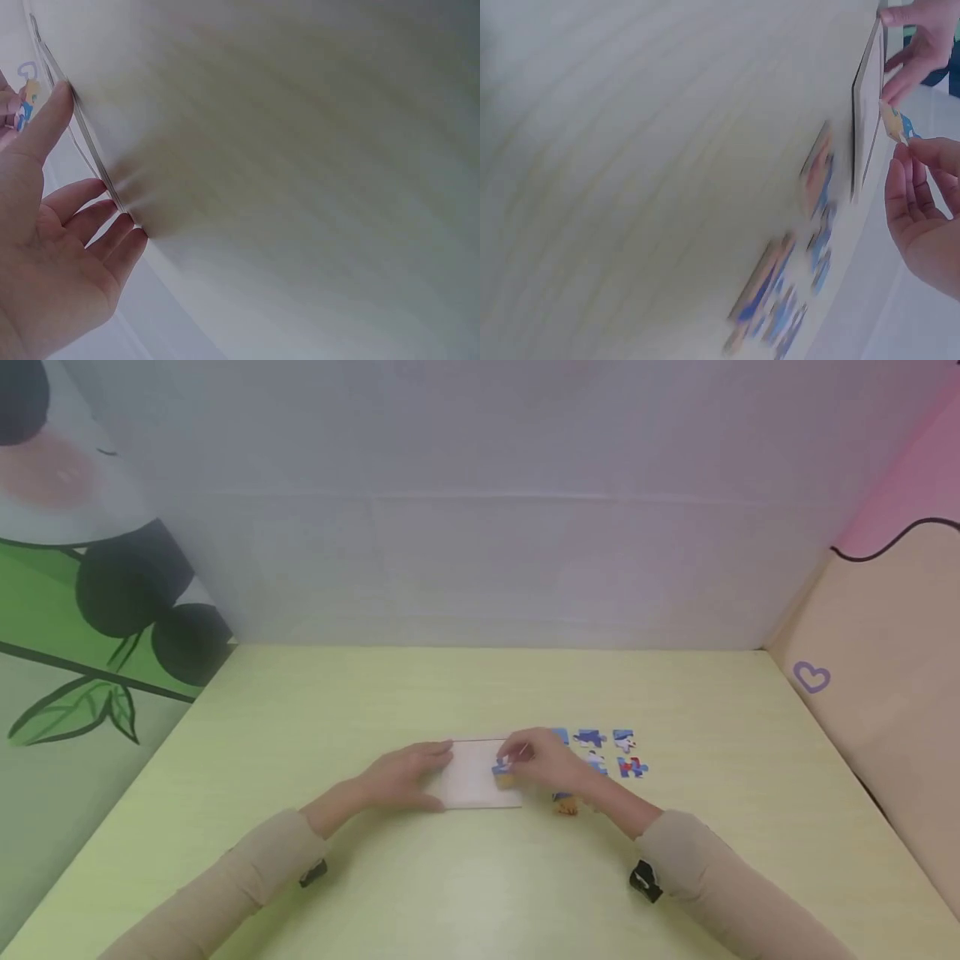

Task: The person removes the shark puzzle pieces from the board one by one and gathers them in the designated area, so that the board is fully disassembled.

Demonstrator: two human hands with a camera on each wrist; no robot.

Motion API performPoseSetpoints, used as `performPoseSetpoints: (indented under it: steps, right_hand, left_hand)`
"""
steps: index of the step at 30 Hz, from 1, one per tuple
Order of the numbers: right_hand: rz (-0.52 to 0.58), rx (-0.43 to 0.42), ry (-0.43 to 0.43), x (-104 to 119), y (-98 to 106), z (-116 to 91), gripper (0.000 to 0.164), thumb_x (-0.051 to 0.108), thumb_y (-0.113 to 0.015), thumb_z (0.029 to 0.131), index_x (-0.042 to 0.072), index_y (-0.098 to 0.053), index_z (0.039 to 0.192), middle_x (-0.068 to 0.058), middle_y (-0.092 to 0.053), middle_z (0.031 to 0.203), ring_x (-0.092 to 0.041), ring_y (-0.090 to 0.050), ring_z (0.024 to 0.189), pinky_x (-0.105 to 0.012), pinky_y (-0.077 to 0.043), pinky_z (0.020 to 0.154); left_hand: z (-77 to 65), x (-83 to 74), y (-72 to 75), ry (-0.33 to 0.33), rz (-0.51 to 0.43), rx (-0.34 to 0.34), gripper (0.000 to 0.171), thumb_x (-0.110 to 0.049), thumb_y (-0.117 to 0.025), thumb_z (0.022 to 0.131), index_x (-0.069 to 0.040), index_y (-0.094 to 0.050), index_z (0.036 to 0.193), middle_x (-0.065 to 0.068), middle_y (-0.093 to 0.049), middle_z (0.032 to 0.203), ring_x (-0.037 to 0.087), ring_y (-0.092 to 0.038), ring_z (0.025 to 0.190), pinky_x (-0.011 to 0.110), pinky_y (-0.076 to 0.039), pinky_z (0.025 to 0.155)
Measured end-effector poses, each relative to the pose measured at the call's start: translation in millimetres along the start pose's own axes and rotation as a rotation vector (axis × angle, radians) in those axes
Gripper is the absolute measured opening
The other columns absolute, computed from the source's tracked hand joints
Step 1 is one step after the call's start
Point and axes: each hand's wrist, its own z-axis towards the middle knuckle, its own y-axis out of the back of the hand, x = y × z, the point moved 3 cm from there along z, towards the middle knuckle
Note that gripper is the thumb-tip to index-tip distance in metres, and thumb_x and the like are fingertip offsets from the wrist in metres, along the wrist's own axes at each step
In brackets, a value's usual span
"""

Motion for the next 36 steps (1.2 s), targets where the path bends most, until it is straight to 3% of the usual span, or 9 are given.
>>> performPoseSetpoints:
  steps: [13,19,30,36]
  right_hand:
    - [-0.051,-0.093,-0.126,-45.6,62.4,-62.8,0.018,0.000,-0.064,0.079,-0.001,-0.065,0.096,-0.007,-0.063,0.086,-0.015,-0.059,0.076,-0.022,-0.050,0.066]
    - [0.014,-0.090,-0.229,-69.4,83.7,-88.7,0.021,0.002,-0.063,0.080,-0.003,-0.063,0.101,-0.010,-0.063,0.091,-0.013,-0.061,0.078,-0.023,-0.051,0.066]
    - [0.090,-0.039,-0.291,-89.2,90.7,-116.0,0.030,0.007,-0.064,0.081,-0.009,-0.060,0.105,-0.014,-0.063,0.093,-0.007,-0.060,0.077,-0.022,-0.052,0.068]
    - [0.065,-0.038,-0.266,-92.3,86.0,-119.9,0.028,0.006,-0.064,0.080,-0.010,-0.060,0.103,-0.012,-0.065,0.089,-0.005,-0.057,0.074,-0.022,-0.051,0.064]
  left_hand:
    - [-0.1,3.9,-1.7,0.008,0.001,-0.006,0.077,-0.040,-0.072,0.074,-0.001,-0.043,0.133,0.010,-0.033,0.144,0.027,-0.031,0.131,0.040,-0.031,0.104]
    - [-1.2,4.4,-1.6,0.022,-0.009,-0.001,0.077,-0.041,-0.072,0.074,-0.002,-0.043,0.134,0.009,-0.033,0.144,0.027,-0.031,0.131,0.040,-0.030,0.105]
    - [-3.2,3.4,-0.9,0.023,-0.018,0.000,0.077,-0.040,-0.072,0.075,-0.001,-0.043,0.134,0.009,-0.032,0.145,0.027,-0.031,0.132,0.040,-0.030,0.105]
    - [-2.1,2.8,0.3,0.013,-0.019,0.001,0.076,-0.040,-0.072,0.075,-0.001,-0.042,0.134,0.010,-0.032,0.145,0.028,-0.031,0.131,0.041,-0.030,0.105]
